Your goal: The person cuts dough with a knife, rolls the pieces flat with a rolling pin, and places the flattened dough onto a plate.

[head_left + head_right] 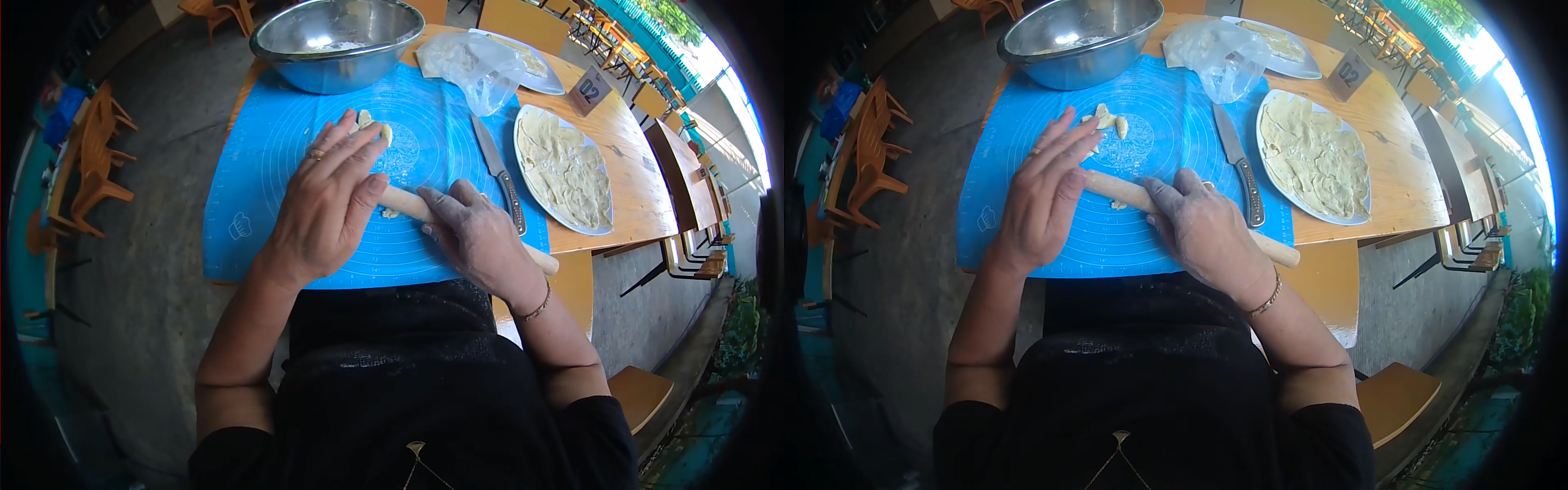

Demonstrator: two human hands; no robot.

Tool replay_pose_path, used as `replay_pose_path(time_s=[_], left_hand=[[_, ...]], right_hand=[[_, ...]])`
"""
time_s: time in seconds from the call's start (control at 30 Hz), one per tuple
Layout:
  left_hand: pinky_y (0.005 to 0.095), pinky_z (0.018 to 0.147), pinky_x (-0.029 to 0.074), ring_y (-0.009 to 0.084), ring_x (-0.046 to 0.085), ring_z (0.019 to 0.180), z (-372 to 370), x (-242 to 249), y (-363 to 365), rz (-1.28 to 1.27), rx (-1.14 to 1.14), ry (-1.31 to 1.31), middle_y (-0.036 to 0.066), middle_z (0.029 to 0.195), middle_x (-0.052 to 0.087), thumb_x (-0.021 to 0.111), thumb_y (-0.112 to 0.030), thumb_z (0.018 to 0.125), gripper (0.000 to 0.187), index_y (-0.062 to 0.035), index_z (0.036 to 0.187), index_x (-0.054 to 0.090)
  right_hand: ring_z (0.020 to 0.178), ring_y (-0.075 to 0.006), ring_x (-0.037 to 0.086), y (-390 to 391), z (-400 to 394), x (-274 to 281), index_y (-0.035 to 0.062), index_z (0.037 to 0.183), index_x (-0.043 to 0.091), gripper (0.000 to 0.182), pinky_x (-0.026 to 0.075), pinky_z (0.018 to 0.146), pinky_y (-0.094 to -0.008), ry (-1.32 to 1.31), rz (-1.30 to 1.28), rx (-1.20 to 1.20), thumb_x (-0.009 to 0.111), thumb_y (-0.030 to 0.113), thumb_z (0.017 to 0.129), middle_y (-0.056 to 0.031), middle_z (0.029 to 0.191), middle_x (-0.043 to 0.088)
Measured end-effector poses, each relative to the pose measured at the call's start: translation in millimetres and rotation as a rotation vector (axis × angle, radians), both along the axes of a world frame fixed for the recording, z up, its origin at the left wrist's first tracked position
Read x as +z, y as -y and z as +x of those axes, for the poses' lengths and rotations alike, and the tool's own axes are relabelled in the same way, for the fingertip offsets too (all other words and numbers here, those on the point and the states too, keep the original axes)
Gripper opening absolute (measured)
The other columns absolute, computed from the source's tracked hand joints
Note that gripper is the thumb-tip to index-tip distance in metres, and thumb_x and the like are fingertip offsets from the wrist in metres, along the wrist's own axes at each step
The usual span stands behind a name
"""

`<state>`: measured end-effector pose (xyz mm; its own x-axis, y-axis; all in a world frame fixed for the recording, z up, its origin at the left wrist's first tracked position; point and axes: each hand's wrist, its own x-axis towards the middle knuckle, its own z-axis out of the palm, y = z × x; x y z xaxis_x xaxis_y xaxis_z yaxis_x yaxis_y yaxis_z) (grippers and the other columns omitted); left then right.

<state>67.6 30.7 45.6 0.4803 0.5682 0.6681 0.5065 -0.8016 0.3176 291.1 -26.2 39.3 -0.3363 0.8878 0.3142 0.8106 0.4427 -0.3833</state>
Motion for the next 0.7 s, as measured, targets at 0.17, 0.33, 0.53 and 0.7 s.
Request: replay_pose_path(time_s=[0.17,0.33,0.53,0.7], left_hand=[[0.0505,0.121,0.022,0.0434,0.031,0.145,4.4,-6.9,2.9,-0.208,-0.095,-0.063,0.027,0.145,0.048,0.034,-0.044,0.107,0.064,0.0104,0.133,0.055],[0.0472,0.122,0.017,0.0387,0.021,0.150,-0.8,-31.8,5.6,-0.411,-0.066,-0.242,0.023,0.156,0.036,0.020,-0.050,0.107,0.073,0.0084,0.145,0.042],[0.0461,0.124,0.012,0.0380,0.012,0.152,2.0,-29.5,3.7,-0.501,0.061,-0.397,0.023,0.161,0.024,0.016,-0.052,0.107,0.075,0.0076,0.151,0.030],[0.0504,0.123,0.011,0.0441,0.010,0.151,4.7,-35.4,4.9,-0.452,0.065,-0.363,0.031,0.159,0.021,0.025,-0.057,0.104,0.083,0.0134,0.148,0.029]], right_hand=[[0.086,-0.0322,0.061,-2.4,-8.0,-11.3,0.0071,0.128,0.062,0.040,0.052,0.076,-0.0431,0.110,0.096,0.039,0.067,0.020,0.090,-0.0132,0.095,0.055],[0.089,-0.0321,0.057,-7.8,-8.9,-12.3,0.0092,0.134,0.059,0.047,0.048,0.078,-0.0425,0.177,0.134,0.043,0.068,0.021,0.090,-0.0137,0.096,0.053],[0.093,-0.0318,0.056,-19.2,-11.9,-13.7,0.0015,0.130,0.059,0.046,0.044,0.082,-0.0439,0.223,0.170,0.038,0.063,0.027,0.092,-0.0161,0.097,0.054],[0.107,-0.0372,0.054,-15.6,-16.9,-17.1,-0.0007,0.135,0.054,0.054,0.043,0.089,-0.0480,0.223,0.108,-0.012,0.059,0.035,0.094,-0.0206,0.108,0.055]])
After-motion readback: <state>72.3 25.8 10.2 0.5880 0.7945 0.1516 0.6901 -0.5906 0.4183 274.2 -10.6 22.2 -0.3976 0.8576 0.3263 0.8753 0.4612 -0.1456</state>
